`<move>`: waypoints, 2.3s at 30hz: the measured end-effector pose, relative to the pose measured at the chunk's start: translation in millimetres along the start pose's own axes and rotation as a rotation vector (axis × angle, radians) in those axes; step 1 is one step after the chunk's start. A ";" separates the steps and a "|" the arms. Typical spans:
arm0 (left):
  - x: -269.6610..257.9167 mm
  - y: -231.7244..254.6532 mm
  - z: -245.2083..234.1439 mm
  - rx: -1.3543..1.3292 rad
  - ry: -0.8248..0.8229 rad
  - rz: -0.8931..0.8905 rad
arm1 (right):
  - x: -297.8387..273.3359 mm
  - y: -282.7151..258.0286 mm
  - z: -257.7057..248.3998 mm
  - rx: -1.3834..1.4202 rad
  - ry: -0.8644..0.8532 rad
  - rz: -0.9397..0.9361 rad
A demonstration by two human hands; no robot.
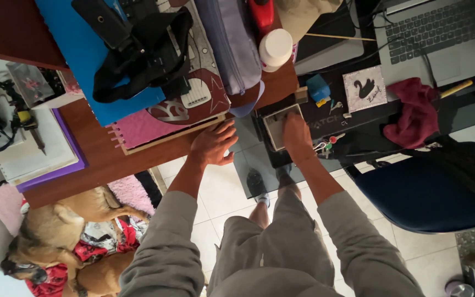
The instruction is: Organizing various items on a desk and shelf, including notebooks, boxes, and a cloth.
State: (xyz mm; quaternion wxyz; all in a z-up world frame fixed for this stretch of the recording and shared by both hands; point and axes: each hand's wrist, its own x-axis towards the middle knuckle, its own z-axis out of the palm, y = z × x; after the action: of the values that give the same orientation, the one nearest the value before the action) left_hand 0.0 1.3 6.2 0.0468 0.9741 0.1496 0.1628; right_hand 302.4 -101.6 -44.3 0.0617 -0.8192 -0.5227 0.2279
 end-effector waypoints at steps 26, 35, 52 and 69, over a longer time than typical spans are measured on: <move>-4.7 -1.9 5.4 0.025 0.025 -0.003 | -0.7 -14.4 -20.9 -0.017 -0.061 0.020; -3.2 -2.7 4.7 0.035 0.022 -0.004 | 3.1 3.5 9.4 0.013 -0.050 0.083; 3.6 1.6 -2.1 -0.005 0.008 0.011 | -13.2 43.0 -94.7 0.117 0.399 0.018; 6.4 3.5 0.4 0.009 0.032 0.000 | 19.4 76.9 -78.3 0.065 0.377 0.050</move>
State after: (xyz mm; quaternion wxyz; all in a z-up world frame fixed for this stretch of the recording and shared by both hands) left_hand 6.9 0.0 8.3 0.0400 0.9715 0.1513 0.1778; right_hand 407.2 -108.1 -6.8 0.1791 -0.8576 -0.4739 0.0888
